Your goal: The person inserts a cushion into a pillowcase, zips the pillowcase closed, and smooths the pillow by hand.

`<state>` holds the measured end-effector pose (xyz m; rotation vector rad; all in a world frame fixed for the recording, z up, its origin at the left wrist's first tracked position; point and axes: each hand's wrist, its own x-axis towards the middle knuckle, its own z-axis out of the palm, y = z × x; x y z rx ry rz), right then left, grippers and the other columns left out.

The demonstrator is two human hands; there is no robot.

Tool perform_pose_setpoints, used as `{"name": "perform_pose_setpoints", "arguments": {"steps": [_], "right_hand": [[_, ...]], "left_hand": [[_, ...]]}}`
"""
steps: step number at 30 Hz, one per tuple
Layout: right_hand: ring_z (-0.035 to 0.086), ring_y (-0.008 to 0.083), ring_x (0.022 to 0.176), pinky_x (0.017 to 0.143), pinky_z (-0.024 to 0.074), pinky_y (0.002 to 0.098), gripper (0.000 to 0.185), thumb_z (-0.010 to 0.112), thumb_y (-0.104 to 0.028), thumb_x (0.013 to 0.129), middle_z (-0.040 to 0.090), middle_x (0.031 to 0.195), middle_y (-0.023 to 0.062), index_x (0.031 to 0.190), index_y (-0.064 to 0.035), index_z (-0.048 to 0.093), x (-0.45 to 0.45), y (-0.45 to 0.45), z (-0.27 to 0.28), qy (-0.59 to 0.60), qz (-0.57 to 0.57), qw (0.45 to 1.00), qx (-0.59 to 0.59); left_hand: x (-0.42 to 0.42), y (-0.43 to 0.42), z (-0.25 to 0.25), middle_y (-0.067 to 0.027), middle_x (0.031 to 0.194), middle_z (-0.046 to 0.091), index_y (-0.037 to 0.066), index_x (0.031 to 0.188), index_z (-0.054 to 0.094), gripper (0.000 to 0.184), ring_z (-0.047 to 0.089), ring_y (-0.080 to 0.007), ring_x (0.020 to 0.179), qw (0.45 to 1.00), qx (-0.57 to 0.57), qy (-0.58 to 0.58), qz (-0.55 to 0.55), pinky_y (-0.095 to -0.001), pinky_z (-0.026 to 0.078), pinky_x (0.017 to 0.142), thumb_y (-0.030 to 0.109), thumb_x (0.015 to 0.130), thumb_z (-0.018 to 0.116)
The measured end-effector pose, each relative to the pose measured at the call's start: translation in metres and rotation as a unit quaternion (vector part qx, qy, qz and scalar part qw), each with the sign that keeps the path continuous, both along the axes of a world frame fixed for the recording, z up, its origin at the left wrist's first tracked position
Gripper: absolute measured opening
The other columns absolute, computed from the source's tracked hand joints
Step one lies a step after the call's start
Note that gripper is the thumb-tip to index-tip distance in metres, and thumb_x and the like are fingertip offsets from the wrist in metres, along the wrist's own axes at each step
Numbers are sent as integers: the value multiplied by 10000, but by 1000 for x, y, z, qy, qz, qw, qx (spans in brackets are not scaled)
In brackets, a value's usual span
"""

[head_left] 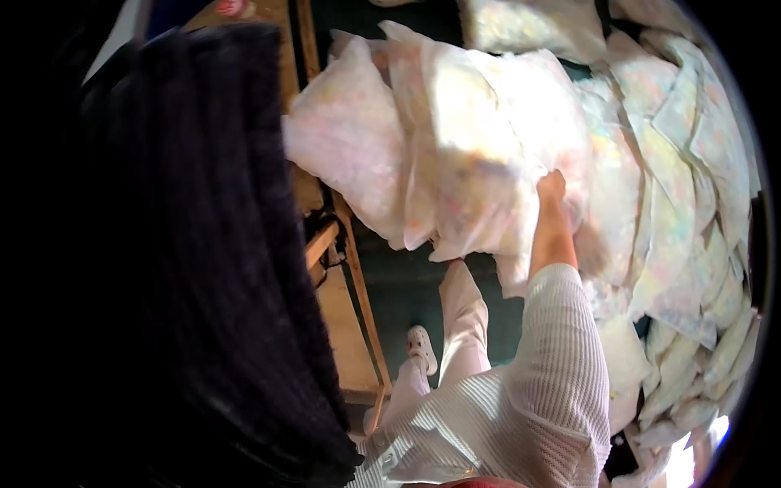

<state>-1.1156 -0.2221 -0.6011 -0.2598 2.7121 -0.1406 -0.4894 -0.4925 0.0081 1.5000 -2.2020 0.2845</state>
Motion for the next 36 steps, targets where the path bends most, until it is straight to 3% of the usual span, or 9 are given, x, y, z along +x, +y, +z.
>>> {"name": "perform_pose_setpoints", "arguments": {"steps": [8,10,14,22,24,26,31,34,36], "right_hand": [[552,398,1143,1008,418,420,398,469,-227,974,597,1194,279,1197,84,576,-8,106,87,134,-89,961,-223],[555,284,1091,967,423,380,380,477,-231,963,601,1176,193,1157,77,586,4,100,201,99,-185,864,-457],[565,204,1037,935,446,351,314,469,-241,984,618,1103,102,1136,-5,609,24,118,393,-22,-212,667,-714],[532,277,1195,1066,396,398,410,411,-188,950,588,1268,160,1231,50,591,314,147,774,49,24,550,-834],[572,281,1127,1019,424,382,407,422,-174,913,621,1203,162,1194,47,617,295,133,757,297,371,441,-762],[551,293,1185,1025,418,402,431,431,-173,904,589,1264,159,1229,56,597,379,132,800,-72,327,551,-764],[560,268,1026,917,432,345,231,543,-65,798,608,1061,147,976,48,637,534,133,789,-217,703,411,-538],[580,274,1065,907,456,359,213,611,-191,842,618,1036,121,921,3,648,608,136,703,-214,853,342,-332],[601,279,1049,893,476,370,191,682,-195,804,665,987,111,910,-36,686,626,129,647,-97,959,138,-228]], "left_hand": [[-75,-25,26,-183,1492,403,-37,1440,385,521,375,-288,1385,987,47,109,-105,-401,244,1154,215,992,467],[-99,-17,45,-151,1442,488,28,1417,457,691,388,-303,1377,997,-2,-42,-68,-433,234,1146,62,750,634],[-81,38,65,-157,1506,399,56,1432,437,607,329,-314,1419,964,51,140,-219,-461,233,1148,185,879,652],[132,356,109,-144,1545,331,56,1449,405,609,330,-318,1416,952,87,218,-196,-446,287,1137,271,919,614],[189,410,94,-161,1562,290,89,1506,314,669,300,-301,1437,783,188,582,-110,-457,266,1141,441,976,519],[247,462,116,-173,1592,195,90,1545,189,808,255,-319,1450,582,165,791,-87,-500,241,1147,637,970,345],[343,586,149,-179,1611,72,166,1560,-3,951,189,-413,1450,502,35,863,-48,-629,306,1084,769,892,304],[359,642,103,-163,1607,113,151,1558,-24,940,242,-386,1440,575,120,796,145,-569,341,1078,667,923,439],[352,656,35,-169,1570,253,132,1560,106,863,315,-322,1416,697,153,683,155,-457,359,1092,398,921,622]]}}
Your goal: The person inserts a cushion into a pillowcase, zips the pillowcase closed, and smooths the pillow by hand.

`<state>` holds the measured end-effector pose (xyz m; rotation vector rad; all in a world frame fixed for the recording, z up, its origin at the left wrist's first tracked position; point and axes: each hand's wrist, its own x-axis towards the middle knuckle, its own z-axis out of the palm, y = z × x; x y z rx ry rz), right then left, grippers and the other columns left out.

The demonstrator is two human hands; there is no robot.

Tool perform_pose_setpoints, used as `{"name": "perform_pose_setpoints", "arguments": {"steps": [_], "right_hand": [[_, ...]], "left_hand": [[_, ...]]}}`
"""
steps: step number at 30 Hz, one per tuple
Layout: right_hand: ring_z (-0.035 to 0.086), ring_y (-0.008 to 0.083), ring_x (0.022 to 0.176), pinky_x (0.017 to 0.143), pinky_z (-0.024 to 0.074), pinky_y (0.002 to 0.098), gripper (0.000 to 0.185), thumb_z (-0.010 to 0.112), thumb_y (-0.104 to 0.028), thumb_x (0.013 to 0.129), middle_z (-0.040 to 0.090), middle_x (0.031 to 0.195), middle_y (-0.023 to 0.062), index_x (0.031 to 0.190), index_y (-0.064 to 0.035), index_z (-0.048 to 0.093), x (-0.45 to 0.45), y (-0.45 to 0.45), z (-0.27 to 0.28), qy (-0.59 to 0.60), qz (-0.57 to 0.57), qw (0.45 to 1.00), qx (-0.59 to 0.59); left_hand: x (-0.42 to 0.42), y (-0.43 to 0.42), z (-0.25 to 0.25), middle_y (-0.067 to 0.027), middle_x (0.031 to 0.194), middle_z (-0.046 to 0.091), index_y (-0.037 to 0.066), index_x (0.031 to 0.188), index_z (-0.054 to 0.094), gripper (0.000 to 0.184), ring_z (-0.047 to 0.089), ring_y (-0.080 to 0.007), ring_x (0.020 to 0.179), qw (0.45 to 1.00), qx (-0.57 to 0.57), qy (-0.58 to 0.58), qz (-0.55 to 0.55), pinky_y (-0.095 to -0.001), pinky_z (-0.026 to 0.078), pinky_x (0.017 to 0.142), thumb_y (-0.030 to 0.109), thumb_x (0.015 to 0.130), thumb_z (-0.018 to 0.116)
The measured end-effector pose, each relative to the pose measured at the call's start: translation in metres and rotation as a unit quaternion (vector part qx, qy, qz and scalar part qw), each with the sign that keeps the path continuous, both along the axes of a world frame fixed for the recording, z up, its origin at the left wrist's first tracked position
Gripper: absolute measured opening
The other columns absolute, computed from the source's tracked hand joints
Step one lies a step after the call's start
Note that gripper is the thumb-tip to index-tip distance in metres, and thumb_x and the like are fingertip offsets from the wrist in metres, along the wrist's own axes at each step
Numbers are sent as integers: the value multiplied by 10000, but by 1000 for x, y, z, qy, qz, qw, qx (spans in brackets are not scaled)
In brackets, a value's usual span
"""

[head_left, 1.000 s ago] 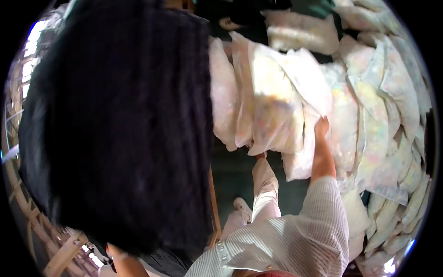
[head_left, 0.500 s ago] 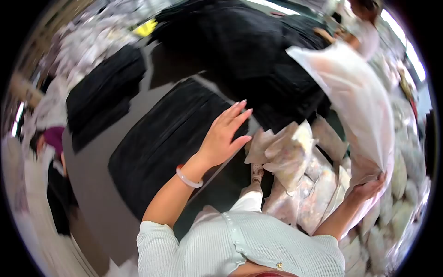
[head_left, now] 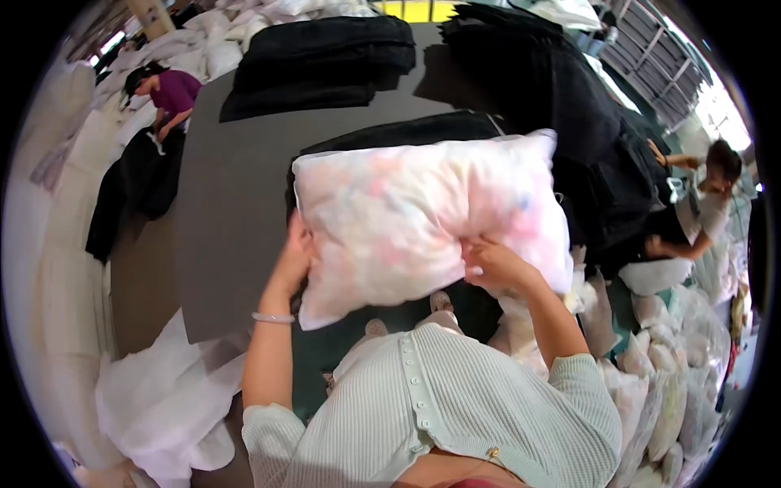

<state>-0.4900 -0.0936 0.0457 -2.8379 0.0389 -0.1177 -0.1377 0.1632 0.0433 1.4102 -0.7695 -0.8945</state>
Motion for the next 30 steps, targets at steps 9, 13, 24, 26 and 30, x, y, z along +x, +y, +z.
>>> {"name": "perform_pose_setpoints", "arguments": {"steps": [9,13,24,26,30], "right_hand": [[455,286,1312,1106,257,518,325,682,-236,844,593,1324,81,1155,-138,686,79,-67,191,-404,-234,867,-174],[138,420,1463,1132,122,633,651,569,-429,891,220,1577,187,1451,-135,416,105,-55,47,-63,-228,965,-109],[267,354,1429,1143,179,551,620,442,-475,943,359,1517,160,1462,-139,397,132,-104,-8,-82,-237,968,-4],[233,367,1442,1152,159,562,680,527,-419,883,333,1527,164,1475,-121,376,85,-57,-30,-97,-208,973,-25],[213,372,1444,1170,132,538,661,618,-183,824,311,1534,160,1440,-85,399,98,-62,-100,-236,-213,943,98]], "left_hand": [[-49,-91,179,-197,1495,397,57,1407,479,483,366,-355,1384,752,-73,-605,251,-467,277,1127,248,970,554],[-77,-156,56,-159,1531,347,104,1472,383,633,305,-380,1408,697,87,-700,131,-564,191,1140,400,938,549],[-26,-213,-25,-122,1541,343,162,1488,367,622,309,-346,1409,715,271,-640,77,-567,182,1133,465,955,470],[-78,-158,-40,-143,1521,360,112,1481,355,656,274,-367,1417,684,227,-685,106,-570,169,1128,421,927,521],[-95,-180,-46,-139,1537,326,116,1492,329,664,230,-387,1436,746,150,-639,116,-558,130,1151,441,939,504]]}}
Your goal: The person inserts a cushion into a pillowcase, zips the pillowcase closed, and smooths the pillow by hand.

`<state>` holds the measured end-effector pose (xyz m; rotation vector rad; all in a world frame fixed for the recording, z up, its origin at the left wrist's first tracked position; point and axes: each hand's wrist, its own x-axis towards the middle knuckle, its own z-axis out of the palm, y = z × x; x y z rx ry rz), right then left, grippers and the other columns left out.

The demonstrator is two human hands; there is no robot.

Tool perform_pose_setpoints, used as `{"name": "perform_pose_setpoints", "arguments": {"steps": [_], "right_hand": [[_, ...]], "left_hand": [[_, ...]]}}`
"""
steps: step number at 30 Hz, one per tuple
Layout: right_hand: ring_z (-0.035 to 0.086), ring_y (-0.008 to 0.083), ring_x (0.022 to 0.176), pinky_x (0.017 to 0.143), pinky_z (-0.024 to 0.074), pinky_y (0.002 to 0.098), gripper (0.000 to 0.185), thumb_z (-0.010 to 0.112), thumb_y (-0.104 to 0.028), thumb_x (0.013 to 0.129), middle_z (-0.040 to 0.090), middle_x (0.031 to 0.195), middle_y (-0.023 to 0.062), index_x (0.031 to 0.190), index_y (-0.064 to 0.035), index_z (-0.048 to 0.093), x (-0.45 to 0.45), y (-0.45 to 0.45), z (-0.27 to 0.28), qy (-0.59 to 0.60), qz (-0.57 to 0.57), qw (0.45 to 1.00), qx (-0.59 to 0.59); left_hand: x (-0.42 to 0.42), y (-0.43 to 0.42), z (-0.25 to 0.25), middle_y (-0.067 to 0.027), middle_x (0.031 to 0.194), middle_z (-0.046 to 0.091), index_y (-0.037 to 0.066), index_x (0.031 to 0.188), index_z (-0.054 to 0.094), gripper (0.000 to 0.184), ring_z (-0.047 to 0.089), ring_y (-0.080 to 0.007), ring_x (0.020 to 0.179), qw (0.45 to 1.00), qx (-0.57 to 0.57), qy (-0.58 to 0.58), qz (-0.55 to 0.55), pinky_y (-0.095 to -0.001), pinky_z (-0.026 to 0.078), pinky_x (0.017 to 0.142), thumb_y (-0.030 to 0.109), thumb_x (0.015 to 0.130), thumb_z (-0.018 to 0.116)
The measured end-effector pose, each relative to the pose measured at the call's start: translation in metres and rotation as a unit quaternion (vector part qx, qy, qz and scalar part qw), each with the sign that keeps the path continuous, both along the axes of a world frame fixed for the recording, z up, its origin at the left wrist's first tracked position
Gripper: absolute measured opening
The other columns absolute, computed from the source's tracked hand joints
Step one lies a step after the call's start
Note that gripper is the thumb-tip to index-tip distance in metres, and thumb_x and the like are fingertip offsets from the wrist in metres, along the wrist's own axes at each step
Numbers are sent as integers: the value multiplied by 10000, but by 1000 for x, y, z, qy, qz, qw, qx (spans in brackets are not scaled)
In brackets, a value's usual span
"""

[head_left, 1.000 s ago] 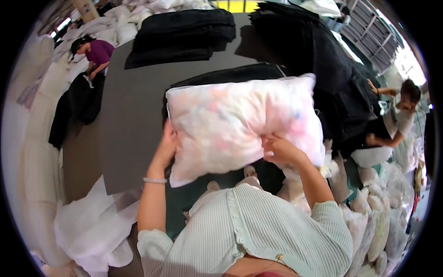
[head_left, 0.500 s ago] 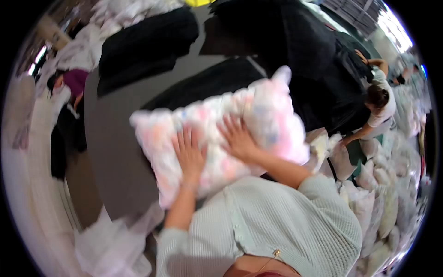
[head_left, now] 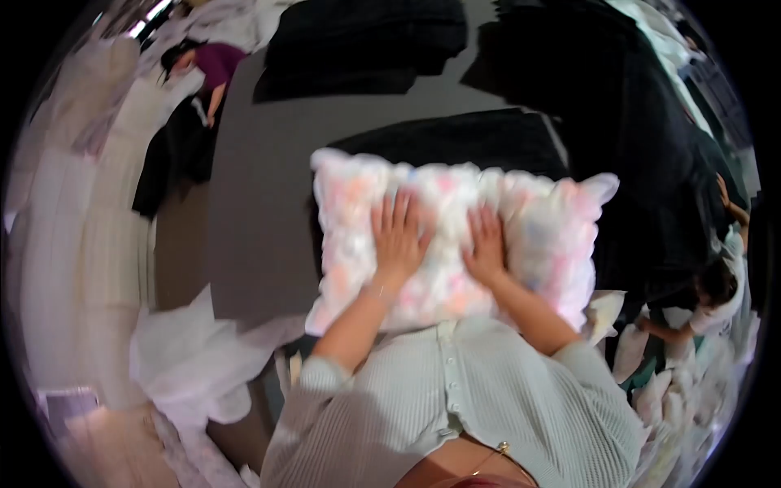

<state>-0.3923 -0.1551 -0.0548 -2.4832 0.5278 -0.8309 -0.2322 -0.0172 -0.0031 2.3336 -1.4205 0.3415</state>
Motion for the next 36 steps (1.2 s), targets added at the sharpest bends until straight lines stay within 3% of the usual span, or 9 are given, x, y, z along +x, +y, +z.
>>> {"name": "perform_pose_setpoints", "arguments": {"steps": [8,10,13,16,18,22,28,32,36], "right_hand": [[327,336,1391,1144,203,518,547,596,-276,880,399,1486,147,1386,-98,488,-23,-38,105,105,1,994,-42],[378,340,1362,1122,250,514,555,636,-260,857,424,1471,141,1369,-91,506,-74,-57,126,21,-156,979,-129],[455,388,1296,1069,350,453,624,674,-412,854,487,1392,226,1342,-59,513,-160,-95,87,15,-385,922,45],[514,422,1234,1020,406,440,785,675,-548,824,540,1314,269,1360,-5,491,-170,-87,70,83,-334,885,313],[606,317,1113,951,461,384,733,714,-420,847,593,1252,206,1374,26,467,-142,-87,75,56,-335,918,207],[613,97,845,747,507,251,587,752,-223,834,659,1026,72,1328,8,536,-107,-88,172,-160,-177,898,371],[648,175,962,860,496,285,456,698,-289,887,698,1054,122,1239,-8,626,-117,-152,182,-88,-290,940,157],[625,139,992,869,483,260,304,629,-199,928,684,1069,79,1165,-13,666,-162,-159,122,-245,-350,887,175],[624,123,913,790,489,237,241,529,-117,960,665,996,36,1151,-34,649,-197,-109,41,-451,-437,704,332]], "left_hand": [[49,29,51,-208,1460,418,33,1405,438,639,345,-360,1383,983,-94,156,30,-492,215,1146,306,878,674],[66,80,76,-256,1378,481,-29,1383,429,661,412,-384,1331,977,-83,144,134,-435,337,1095,272,860,700],[83,127,41,-276,1418,458,-1,1477,288,742,507,-348,1272,856,-70,464,217,-407,405,1032,329,918,646],[79,113,13,-253,1347,537,12,1456,330,657,562,-332,1206,944,-91,287,134,-400,437,986,242,925,642],[74,96,46,-198,1238,616,-4,1379,439,500,612,-283,1087,933,-150,302,128,-360,462,933,136,933,616],[101,101,105,-95,1074,629,-42,1237,564,329,573,-156,916,893,-246,362,103,-290,463,848,38,919,592],[131,96,167,-149,1163,629,36,1254,598,331,610,-303,1064,981,-141,41,130,-384,475,903,139,940,566],[78,10,172,-146,1201,626,58,1235,619,336,567,-321,1151,988,-126,78,-31,-396,430,999,66,905,554],[32,-106,147,-138,1270,606,67,1226,629,352,524,-315,1236,963,-72,-52,-256,-421,392,1042,26,886,542]]}}
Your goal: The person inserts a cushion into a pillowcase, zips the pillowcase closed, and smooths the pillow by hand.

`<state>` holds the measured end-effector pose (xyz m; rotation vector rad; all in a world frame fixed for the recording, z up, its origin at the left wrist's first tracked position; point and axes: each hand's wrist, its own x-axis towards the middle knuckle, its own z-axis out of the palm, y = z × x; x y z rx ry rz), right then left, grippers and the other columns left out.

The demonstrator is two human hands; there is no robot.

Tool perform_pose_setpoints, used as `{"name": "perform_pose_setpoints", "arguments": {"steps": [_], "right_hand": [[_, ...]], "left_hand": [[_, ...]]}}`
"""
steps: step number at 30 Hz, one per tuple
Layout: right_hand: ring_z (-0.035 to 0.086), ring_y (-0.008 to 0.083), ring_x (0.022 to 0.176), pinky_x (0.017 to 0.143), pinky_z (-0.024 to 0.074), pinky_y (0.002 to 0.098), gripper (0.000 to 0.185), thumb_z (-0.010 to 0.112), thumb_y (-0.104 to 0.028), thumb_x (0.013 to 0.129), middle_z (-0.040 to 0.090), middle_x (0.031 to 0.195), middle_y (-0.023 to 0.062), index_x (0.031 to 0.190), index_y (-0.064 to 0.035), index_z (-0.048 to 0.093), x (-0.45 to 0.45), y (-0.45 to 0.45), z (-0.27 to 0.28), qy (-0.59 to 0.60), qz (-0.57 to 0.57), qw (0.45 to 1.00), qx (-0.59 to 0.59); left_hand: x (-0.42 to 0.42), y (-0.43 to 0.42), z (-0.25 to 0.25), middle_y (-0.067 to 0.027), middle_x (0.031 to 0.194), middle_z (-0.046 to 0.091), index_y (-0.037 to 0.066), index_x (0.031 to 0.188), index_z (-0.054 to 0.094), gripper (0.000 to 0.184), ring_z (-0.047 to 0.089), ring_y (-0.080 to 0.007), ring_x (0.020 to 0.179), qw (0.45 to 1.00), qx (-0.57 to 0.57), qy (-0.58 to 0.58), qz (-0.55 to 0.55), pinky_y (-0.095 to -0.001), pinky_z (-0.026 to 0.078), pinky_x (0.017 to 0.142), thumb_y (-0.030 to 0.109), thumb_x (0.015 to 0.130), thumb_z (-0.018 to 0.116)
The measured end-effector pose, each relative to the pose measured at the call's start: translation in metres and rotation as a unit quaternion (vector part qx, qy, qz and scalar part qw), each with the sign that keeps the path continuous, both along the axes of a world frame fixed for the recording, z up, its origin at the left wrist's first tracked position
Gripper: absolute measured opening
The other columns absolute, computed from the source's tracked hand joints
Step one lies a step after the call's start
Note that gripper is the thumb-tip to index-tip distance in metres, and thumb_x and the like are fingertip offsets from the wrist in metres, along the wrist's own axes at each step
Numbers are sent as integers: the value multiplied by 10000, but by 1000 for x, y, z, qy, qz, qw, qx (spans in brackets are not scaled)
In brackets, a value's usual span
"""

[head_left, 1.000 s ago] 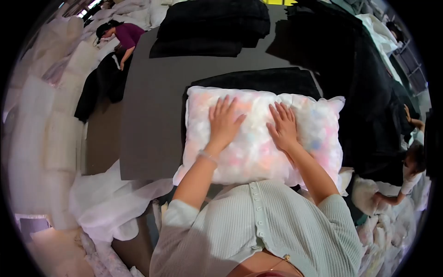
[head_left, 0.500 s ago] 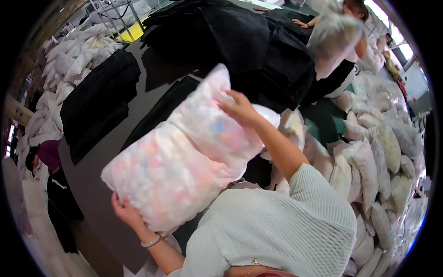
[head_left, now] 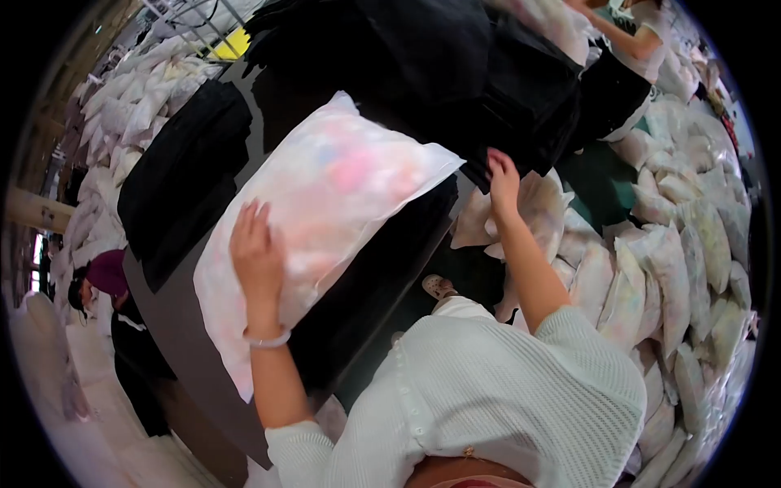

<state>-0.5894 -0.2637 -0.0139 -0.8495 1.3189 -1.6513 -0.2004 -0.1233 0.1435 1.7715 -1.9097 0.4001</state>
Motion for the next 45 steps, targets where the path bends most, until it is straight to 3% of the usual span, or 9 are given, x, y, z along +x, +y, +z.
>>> {"name": "perform_pose_setpoints", "arguments": {"steps": [3,7,14,20,25,32,36,42,45], "right_hand": [[654,193,893,773,526,276,255,482,-73,961,665,1036,120,1177,-6,601,-19,48,-54,-91,114,981,131],[675,244,939,838,559,336,271,435,-64,974,656,1070,184,1168,73,567,1,80,-47,-177,217,935,218],[677,226,934,856,557,328,256,445,-21,956,673,1048,141,1158,41,590,16,46,-52,-188,232,920,253],[680,213,933,839,567,330,256,472,-36,946,677,1041,127,1171,31,575,25,44,-26,-184,240,917,258],[701,194,819,733,597,289,242,515,-46,955,686,1008,123,1182,30,553,33,42,-30,-223,264,908,237],[640,166,556,514,524,260,147,498,-72,971,637,752,108,1073,18,556,39,10,24,-144,356,918,100],[681,216,602,555,568,286,162,465,-128,998,639,755,115,1090,-4,514,40,-22,17,-117,425,876,198],[714,264,756,656,601,320,313,412,-101,974,689,959,155,1262,-19,501,27,-22,-6,-113,406,856,298],[633,259,1081,902,538,400,376,448,-171,1001,615,1242,128,1359,-57,472,37,-6,-14,-239,355,849,310]], "left_hand": [[-39,-80,-18,-129,1389,527,91,1325,554,390,418,-294,1351,997,70,13,-34,-491,286,1108,168,943,527],[-80,-124,-135,-142,1521,373,58,1447,404,548,306,-277,1430,974,201,-102,-36,-497,210,1152,340,983,474],[-100,-184,-178,-132,1570,285,29,1506,277,679,210,-260,1473,961,163,-222,2,-483,157,1181,408,973,458],[-93,-153,-163,-135,1562,299,36,1499,293,675,207,-245,1474,981,161,-107,27,-457,129,1189,429,973,449],[-84,-127,-98,-169,1394,518,18,1369,493,449,458,-312,1320,973,38,222,-57,-425,331,1105,214,966,519],[-118,-116,-83,-166,1280,609,39,1269,610,317,545,-282,1233,944,85,313,-57,-350,427,1025,153,994,502],[-118,-109,-91,-139,1306,601,21,1290,593,347,548,-243,1233,811,147,565,24,-331,426,1033,205,1014,489],[-102,-122,-97,-133,1299,599,6,1250,619,343,588,-223,1175,855,106,508,18,-323,452,1008,226,1021,490],[-107,-129,-89,-130,1285,605,-5,1240,622,326,587,-209,1174,847,100,521,0,-310,455,1005,199,1024,487]]}}
